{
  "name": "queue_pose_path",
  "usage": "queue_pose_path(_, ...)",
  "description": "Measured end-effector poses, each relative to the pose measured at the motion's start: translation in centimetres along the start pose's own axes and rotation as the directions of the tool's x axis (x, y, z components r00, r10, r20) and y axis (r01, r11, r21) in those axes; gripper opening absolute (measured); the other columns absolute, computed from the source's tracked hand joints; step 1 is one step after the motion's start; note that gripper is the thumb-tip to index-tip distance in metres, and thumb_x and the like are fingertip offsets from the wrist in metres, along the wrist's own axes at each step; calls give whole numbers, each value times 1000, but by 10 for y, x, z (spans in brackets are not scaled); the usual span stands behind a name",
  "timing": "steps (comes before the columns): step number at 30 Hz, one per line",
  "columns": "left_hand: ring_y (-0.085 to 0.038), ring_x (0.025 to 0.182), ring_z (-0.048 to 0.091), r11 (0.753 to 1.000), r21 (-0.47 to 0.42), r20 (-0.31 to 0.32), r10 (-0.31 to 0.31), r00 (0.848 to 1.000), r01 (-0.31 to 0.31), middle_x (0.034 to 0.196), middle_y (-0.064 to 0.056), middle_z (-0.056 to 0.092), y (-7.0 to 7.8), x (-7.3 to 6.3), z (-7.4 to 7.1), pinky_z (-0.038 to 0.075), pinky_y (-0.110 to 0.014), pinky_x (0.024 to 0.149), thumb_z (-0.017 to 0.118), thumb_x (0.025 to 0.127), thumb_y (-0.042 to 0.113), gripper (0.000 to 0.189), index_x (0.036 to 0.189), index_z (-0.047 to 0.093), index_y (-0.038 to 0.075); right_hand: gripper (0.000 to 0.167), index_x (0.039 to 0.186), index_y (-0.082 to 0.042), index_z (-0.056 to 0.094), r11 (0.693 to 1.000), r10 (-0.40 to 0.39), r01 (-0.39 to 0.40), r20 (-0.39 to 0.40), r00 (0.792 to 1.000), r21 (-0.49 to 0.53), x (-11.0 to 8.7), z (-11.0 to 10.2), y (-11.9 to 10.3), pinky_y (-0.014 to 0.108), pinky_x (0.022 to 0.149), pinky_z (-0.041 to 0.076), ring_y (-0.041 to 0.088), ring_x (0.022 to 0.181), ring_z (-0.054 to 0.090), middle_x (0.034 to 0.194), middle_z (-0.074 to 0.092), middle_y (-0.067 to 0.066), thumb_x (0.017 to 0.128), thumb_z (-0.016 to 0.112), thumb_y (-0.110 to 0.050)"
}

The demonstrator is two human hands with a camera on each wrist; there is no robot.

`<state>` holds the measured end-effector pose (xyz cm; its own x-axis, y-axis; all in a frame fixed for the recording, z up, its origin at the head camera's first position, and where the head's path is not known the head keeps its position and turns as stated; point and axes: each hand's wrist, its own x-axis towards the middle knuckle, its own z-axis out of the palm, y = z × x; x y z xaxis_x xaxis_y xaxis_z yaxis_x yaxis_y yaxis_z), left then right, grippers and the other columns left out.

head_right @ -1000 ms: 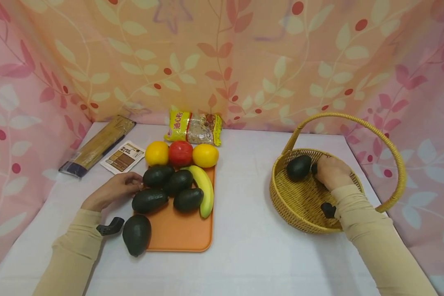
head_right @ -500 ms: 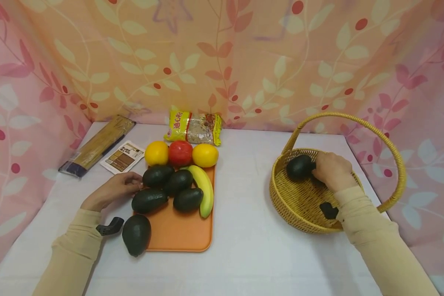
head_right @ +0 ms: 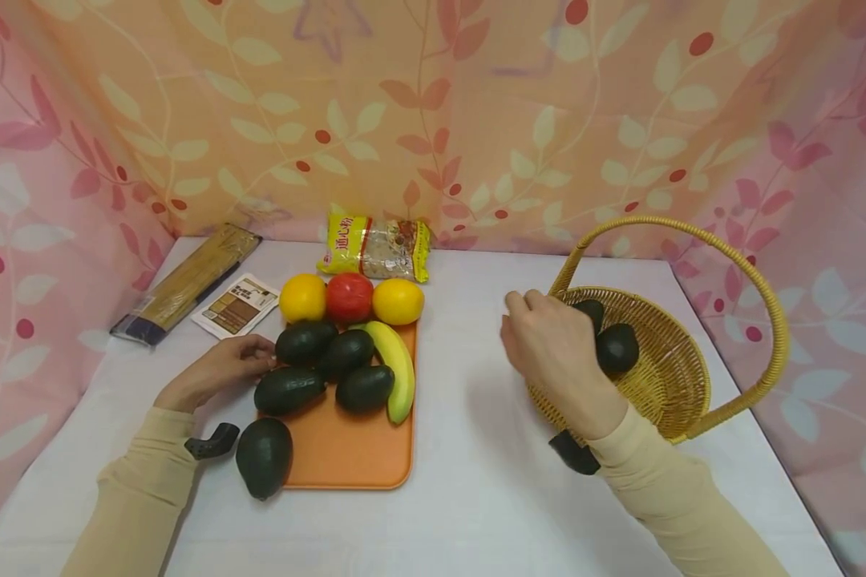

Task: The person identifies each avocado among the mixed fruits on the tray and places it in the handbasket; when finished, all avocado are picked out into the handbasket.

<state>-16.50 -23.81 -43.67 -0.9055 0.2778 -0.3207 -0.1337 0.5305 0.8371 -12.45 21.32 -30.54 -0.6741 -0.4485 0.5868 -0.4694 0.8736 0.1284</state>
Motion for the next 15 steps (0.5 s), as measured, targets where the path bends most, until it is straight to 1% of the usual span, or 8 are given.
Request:
queue_pose_path(3,-13,80,61,1000,2,-6,2,1000,-2,103,-17,65,0,0,0,54,-24,72,56,96,12,37,126,52,-9,12,93,-6,65,990,-121,124,-43,992,63,4,7,-36,34,48,49,22,59,60,75,63,6,82,69,-12)
queue_pose_path(5,-13,80,61,1000,3,-9,3,1000,-3,102,-17,65,0,0,0,54,-24,72,56,96,12,36,125,52,-9,15,97,-7,66,975,-192,196,-41,980,105,5,13,-61,32,53,51,22,65,61,82,65,6,83,68,-13)
queue_pose_path(7,-13,79,61,1000,1,-11,5,1000,-5,101,-17,65,0,-1,0,54,-24,72,56,96,11,36,125,52,-10,18,101,-9,65,954,-265,265,-21,964,144,5,18,-84,30,56,51,21,71,61,88,65,5,84,67,-14)
queue_pose_path(10,-12,79,62,1000,-9,-7,7,1000,-7,100,-16,65,0,-1,0,55,-24,72,56,96,11,37,126,50,-11,24,108,-13,64,918,-362,355,7,932,175,3,29,-117,30,64,51,21,83,63,99,65,5,85,67,-18)
queue_pose_path(11,-12,78,62,1000,-13,-6,8,1000,-8,100,-16,66,-1,-1,0,55,-24,72,56,96,11,37,126,50,-11,25,110,-14,64,905,-394,385,18,919,178,2,32,-127,29,69,52,21,87,62,102,64,5,85,66,-18)
queue_pose_path(15,-11,78,62,1000,-13,-3,8,1000,-8,99,-15,66,-1,0,0,55,-24,71,57,96,12,38,126,50,-11,27,119,-22,61,852,-514,497,83,854,165,-3,48,-159,30,87,52,22,107,62,120,63,4,92,64,-24)
